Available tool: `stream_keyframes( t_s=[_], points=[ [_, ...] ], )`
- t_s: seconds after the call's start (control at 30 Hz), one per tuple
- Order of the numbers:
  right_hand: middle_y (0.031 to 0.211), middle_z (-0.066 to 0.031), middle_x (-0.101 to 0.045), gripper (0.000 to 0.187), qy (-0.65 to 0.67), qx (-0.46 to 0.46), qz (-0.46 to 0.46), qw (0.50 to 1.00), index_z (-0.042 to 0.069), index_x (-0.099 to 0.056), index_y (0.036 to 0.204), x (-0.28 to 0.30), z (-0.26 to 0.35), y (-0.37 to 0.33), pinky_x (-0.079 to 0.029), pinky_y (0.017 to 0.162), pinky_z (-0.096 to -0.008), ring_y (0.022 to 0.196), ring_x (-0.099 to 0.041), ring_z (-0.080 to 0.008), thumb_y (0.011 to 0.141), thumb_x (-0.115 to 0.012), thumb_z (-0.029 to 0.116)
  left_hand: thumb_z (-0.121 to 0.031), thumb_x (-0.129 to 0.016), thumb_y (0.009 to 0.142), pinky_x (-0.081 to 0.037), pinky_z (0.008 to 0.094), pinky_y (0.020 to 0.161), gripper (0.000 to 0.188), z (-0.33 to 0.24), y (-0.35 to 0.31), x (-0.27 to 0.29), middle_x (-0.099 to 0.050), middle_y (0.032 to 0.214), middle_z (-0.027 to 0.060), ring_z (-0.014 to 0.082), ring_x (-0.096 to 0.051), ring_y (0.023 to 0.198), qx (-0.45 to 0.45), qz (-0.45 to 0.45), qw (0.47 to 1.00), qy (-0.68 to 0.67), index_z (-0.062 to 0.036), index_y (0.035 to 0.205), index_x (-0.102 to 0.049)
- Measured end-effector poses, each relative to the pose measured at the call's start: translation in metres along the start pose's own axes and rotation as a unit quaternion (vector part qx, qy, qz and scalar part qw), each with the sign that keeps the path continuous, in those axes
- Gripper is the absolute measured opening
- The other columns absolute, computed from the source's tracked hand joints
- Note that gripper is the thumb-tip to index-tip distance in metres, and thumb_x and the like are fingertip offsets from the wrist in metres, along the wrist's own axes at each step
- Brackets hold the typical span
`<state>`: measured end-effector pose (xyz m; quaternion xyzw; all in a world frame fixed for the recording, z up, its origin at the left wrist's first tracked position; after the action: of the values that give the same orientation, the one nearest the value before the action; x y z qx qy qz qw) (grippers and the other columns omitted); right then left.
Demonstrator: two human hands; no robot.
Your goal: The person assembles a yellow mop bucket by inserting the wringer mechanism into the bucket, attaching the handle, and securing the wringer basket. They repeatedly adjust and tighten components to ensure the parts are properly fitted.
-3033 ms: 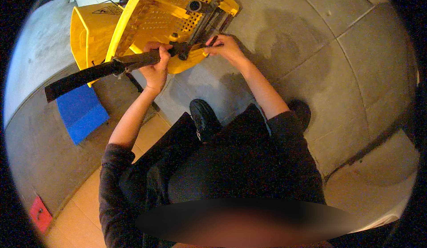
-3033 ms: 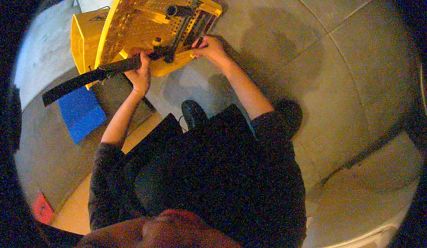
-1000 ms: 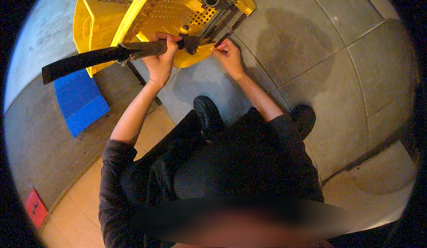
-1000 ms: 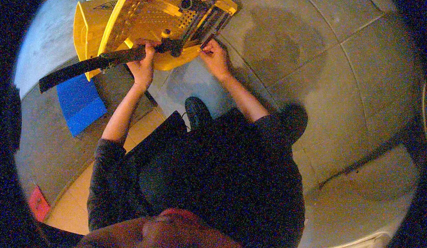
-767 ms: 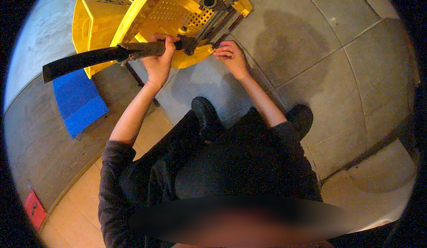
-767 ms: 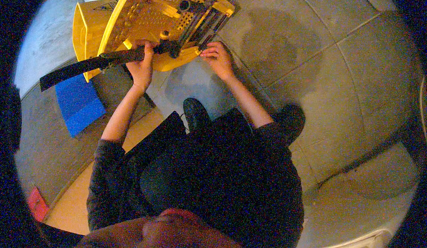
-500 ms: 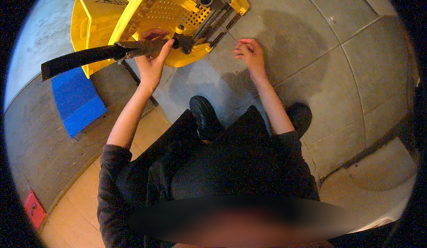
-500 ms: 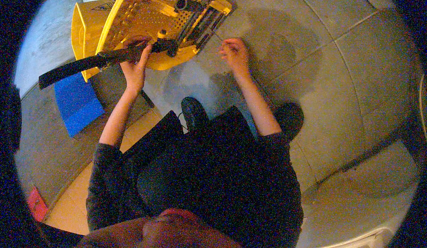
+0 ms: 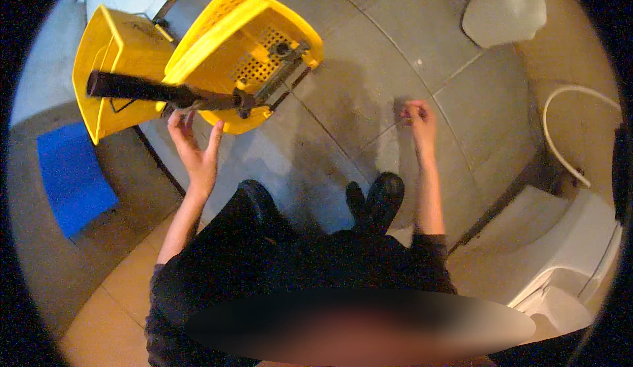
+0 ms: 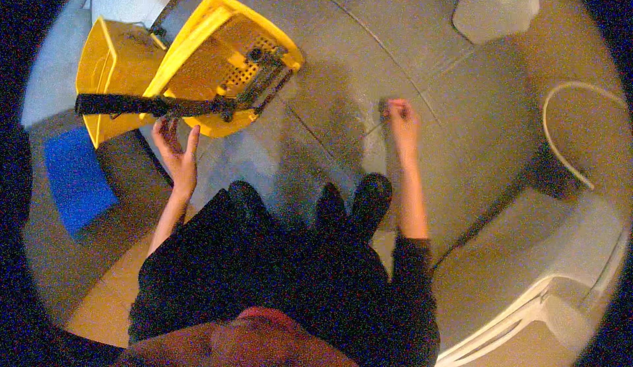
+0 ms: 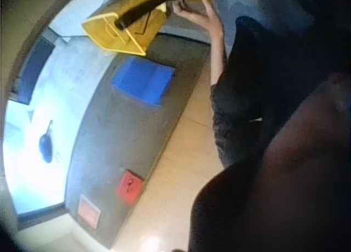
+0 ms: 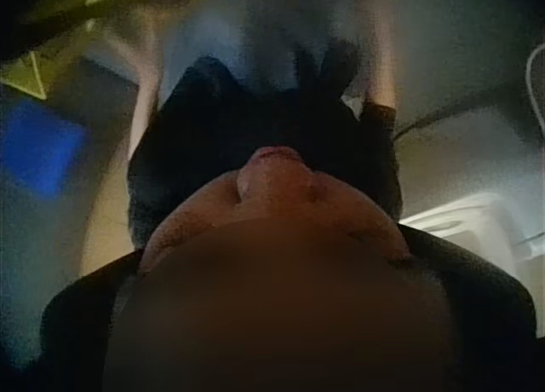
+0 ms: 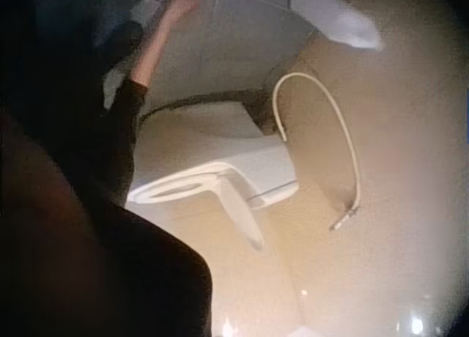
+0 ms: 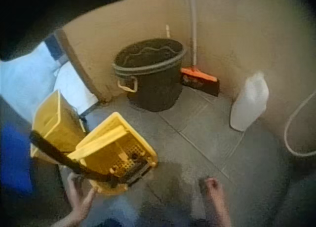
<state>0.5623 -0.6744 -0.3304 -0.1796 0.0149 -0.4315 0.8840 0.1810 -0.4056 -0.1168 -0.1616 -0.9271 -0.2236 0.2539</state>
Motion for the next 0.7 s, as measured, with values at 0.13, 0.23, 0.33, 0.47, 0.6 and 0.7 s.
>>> stream_keyframes(
  t_s=[0.13, 0.23, 0.33, 0.47, 0.6, 0.7],
  points=[
    [0.087, -0.0103, -0.07, 0.021, -0.326, 0.093, 0.166, 0.926, 0.006, -0.065, 0.101, 0.0, 0.104, 0.032, -0.052, 0.07, -0.0349, 0.077, -0.066, -0.0218, 0.092, -0.062, 0.024, 0.002, -0.072, 0.078, -0.036, 0.0407, 0.107, 0.059, -0.005, -0.014, 0.011, -0.048, 0.128, 0.0149, 0.0275, -0.048, 0.121, -0.093, -0.063, 0.992, 0.058, -0.0028, 0.129, -0.042],
    [0.087, -0.0158, -0.069, 0.02, -0.552, 0.193, 0.261, 0.768, 0.004, -0.063, 0.1, -0.031, 0.194, 0.041, -0.053, 0.071, -0.0411, 0.081, -0.068, -0.0306, 0.091, -0.06, 0.022, 0.003, -0.067, 0.078, -0.037, 0.0415, 0.104, 0.047, -0.004, -0.026, 0.009, -0.052, 0.121, 0.0157, 0.0304, -0.05, 0.117, -0.082, -0.092, 0.988, 0.09, -0.0033, 0.121, -0.048],
    [0.087, -0.018, -0.068, 0.018, -0.643, 0.279, 0.302, 0.647, 0.004, -0.062, 0.097, -0.099, 0.266, 0.025, -0.053, 0.071, -0.0453, 0.084, -0.067, -0.0356, 0.088, -0.06, 0.02, 0.001, -0.065, 0.079, -0.038, 0.0415, 0.102, 0.037, 0.002, -0.037, 0.003, -0.055, 0.115, 0.0154, 0.0324, -0.051, 0.114, -0.019, -0.108, 0.989, 0.098, -0.0033, 0.113, -0.054],
    [0.092, -0.0165, -0.067, 0.018, -0.622, 0.531, 0.143, 0.557, 0.007, -0.062, 0.1, -0.206, 0.34, -0.04, -0.053, 0.074, -0.0486, 0.084, -0.067, -0.0358, 0.084, -0.058, 0.015, -0.003, -0.067, 0.078, -0.037, 0.0412, 0.103, 0.042, -0.004, -0.042, -0.008, -0.054, 0.12, 0.0151, 0.0327, -0.048, 0.118, -0.023, -0.083, 0.992, 0.094, -0.0034, 0.118, -0.053],
    [0.096, -0.015, -0.062, 0.032, -0.367, 0.816, -0.023, 0.447, 0.007, -0.055, 0.117, -0.269, 0.372, -0.096, -0.055, 0.076, -0.0454, 0.087, -0.067, -0.0304, 0.086, -0.06, 0.014, -0.011, -0.071, 0.078, -0.032, 0.0459, 0.106, 0.052, -0.009, -0.031, -0.016, -0.051, 0.128, 0.0162, 0.0331, -0.046, 0.122, -0.048, -0.065, 0.988, 0.132, -0.0033, 0.125, -0.052],
    [0.11, -0.0177, -0.058, 0.047, -0.393, 0.795, 0.097, 0.452, 0.011, -0.051, 0.128, -0.287, 0.36, -0.091, -0.051, 0.085, -0.0491, 0.103, -0.061, -0.031, 0.083, -0.064, 0.013, -0.018, -0.075, 0.077, -0.029, 0.0488, 0.107, 0.058, -0.003, -0.014, -0.028, -0.051, 0.13, 0.0166, 0.0324, -0.046, 0.124, -0.076, -0.023, 0.979, 0.188, -0.0028, 0.128, -0.051]
  ],
)
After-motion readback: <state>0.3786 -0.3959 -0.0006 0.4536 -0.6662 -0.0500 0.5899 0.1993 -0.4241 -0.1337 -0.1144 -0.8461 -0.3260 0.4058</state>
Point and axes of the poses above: each hand's wrist, its own y-axis towards the middle knuckle, its own x-axis out of the back of the hand, z = x × y, the point moved 6 cm from there along y, towards the middle knuckle
